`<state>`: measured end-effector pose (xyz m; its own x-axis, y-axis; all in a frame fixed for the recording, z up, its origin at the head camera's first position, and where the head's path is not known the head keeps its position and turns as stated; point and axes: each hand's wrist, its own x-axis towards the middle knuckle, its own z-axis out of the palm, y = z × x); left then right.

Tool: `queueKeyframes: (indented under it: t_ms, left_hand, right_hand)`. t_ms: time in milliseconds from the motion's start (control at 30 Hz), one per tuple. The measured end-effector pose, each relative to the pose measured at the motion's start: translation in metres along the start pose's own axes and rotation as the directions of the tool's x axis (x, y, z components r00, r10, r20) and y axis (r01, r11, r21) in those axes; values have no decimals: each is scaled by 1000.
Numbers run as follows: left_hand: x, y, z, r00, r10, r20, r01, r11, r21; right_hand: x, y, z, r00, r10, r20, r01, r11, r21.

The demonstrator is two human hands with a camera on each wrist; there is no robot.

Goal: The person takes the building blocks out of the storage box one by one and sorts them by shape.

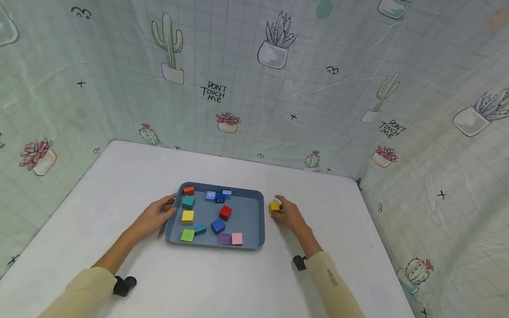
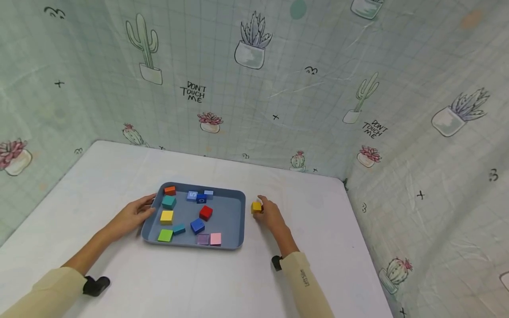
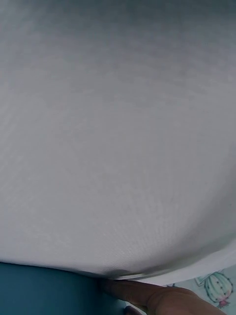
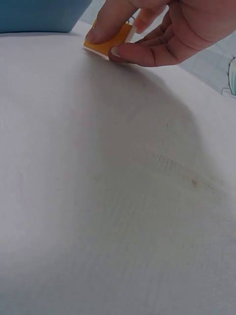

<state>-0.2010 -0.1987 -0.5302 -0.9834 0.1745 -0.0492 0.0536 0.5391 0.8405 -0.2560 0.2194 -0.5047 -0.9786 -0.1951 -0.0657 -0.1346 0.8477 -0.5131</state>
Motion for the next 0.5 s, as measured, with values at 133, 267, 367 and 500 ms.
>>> queueKeyframes:
  t_ms: [133,267,367,500]
  left_hand:
    - [-1,0,2,1000,-3,4,3,1000,-8]
    - [-1,2,2,1000,1,9,-1,1000,-1]
    - [0,3,1,1000,3,10,-3,1000,9]
    - [1,3,0,1000,-6,14,6,1000,12]
  right_hand:
    - [-5,-2,-2,1000,28,13,-28,1000,-13]
    - [-11,-6,-6,998,60,-17,-61,996,-58]
    - [-13,-8,-9,995,74,-74,-81,992,-96]
    - [-16,-9,-14,986,63,-157,-80,991,-110]
